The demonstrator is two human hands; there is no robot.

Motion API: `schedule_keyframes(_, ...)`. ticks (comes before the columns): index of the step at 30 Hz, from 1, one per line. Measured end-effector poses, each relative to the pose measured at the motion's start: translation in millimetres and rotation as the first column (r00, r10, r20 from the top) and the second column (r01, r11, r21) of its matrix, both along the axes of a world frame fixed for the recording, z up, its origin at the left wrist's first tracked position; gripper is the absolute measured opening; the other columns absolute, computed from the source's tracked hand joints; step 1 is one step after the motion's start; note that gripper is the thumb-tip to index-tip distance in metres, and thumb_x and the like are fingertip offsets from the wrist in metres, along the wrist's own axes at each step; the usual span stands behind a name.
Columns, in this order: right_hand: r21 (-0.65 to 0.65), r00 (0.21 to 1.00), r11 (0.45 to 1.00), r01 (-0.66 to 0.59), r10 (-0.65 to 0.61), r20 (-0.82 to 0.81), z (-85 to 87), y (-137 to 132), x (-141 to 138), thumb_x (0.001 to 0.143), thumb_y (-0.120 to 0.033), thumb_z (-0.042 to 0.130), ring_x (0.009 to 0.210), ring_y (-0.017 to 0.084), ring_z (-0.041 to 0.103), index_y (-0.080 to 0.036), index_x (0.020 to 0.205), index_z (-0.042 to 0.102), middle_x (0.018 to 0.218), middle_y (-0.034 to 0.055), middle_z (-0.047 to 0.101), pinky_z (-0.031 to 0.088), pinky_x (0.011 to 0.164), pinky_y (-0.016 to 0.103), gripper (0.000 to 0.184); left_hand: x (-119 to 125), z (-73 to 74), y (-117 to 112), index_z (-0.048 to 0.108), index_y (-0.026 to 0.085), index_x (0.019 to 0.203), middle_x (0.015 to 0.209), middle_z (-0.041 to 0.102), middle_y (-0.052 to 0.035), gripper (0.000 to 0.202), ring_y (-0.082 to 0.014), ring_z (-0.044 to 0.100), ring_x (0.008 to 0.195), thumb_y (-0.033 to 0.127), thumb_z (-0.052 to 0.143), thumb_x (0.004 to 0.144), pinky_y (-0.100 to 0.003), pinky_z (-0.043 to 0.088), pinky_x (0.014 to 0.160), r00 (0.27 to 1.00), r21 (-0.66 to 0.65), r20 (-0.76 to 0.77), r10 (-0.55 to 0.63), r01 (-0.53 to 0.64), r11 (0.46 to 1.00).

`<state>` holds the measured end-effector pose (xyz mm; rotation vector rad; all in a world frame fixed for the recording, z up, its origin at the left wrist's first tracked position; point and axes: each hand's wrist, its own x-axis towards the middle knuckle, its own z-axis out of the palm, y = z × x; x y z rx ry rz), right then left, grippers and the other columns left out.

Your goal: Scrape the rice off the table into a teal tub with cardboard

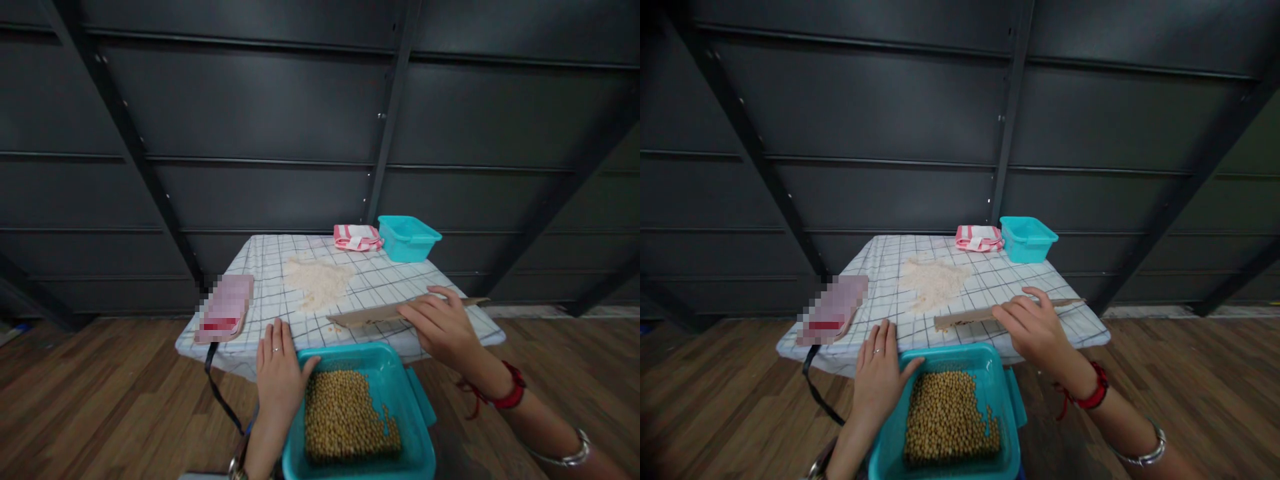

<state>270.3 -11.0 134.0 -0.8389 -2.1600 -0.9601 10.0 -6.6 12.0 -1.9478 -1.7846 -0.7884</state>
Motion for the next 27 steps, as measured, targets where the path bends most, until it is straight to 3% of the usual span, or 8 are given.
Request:
schedule_keyframes(5,-0.047,0.999,0.998,-0.049,0.049,0.007,-0.4,2.8,-4.7,0.078,0.000,0.038,0.066,0.013,0.053,-0.020,0.083,0.056,0.070,-0.0006,0.064,0.034,0.084,0.036,0.028,-0.1,0.7,-0.1,0.042,0.003,0.124,0.125,0.050,-0.0237,0.071,-0.0349,0.042,0.119,0.057,0.036,0.080,-0.051,0.036,0.095,1.000,-0.007,-0.004,-0.001,0.001,1.000)
schedule_keyframes(16,-0.191,0.988,0.970,-0.152,0.154,-0.003,9.4,-25.7,17.6,0.083,-0.005,0.036,0.070,0.013,0.054,-0.021,0.094,0.051,0.074,-0.0016,0.063,0.032,0.090,0.040,0.024,-0.6,0.8,-0.7,0.045,0.000,0.121,0.125,0.051,-0.0245,0.071,-0.0353,0.045,0.117,0.057,0.036,0.080,-0.050,0.039,0.093,0.999,0.015,-0.051,0.007,-0.007,1.000)
schedule_keyframes(22,-0.133,0.989,0.980,-0.145,0.142,-0.033,14.6,-24.9,14.8,0.083,-0.005,0.037,0.068,0.013,0.054,-0.021,0.092,0.052,0.071,-0.0018,0.063,0.032,0.089,0.039,0.024,0.1,1.0,-0.3,0.046,0.000,0.120,0.123,0.053,-0.0234,0.073,-0.0342,0.045,0.117,0.060,0.029,0.082,-0.049,0.038,0.093,0.997,0.033,-0.077,0.020,-0.018,0.999)
schedule_keyframes(27,0.019,0.998,0.999,-0.051,0.052,-0.035,13.2,0.8,-0.6,0.075,0.002,0.039,0.066,0.014,0.052,-0.019,0.091,0.053,0.071,-0.0004,0.063,0.033,0.085,0.039,0.031,0.1,1.0,0.9,0.047,-0.001,0.119,0.119,0.055,-0.0236,0.075,-0.0344,0.047,0.114,0.060,0.025,0.082,-0.048,0.041,0.090,0.994,0.085,-0.102,0.033,-0.025,0.996)
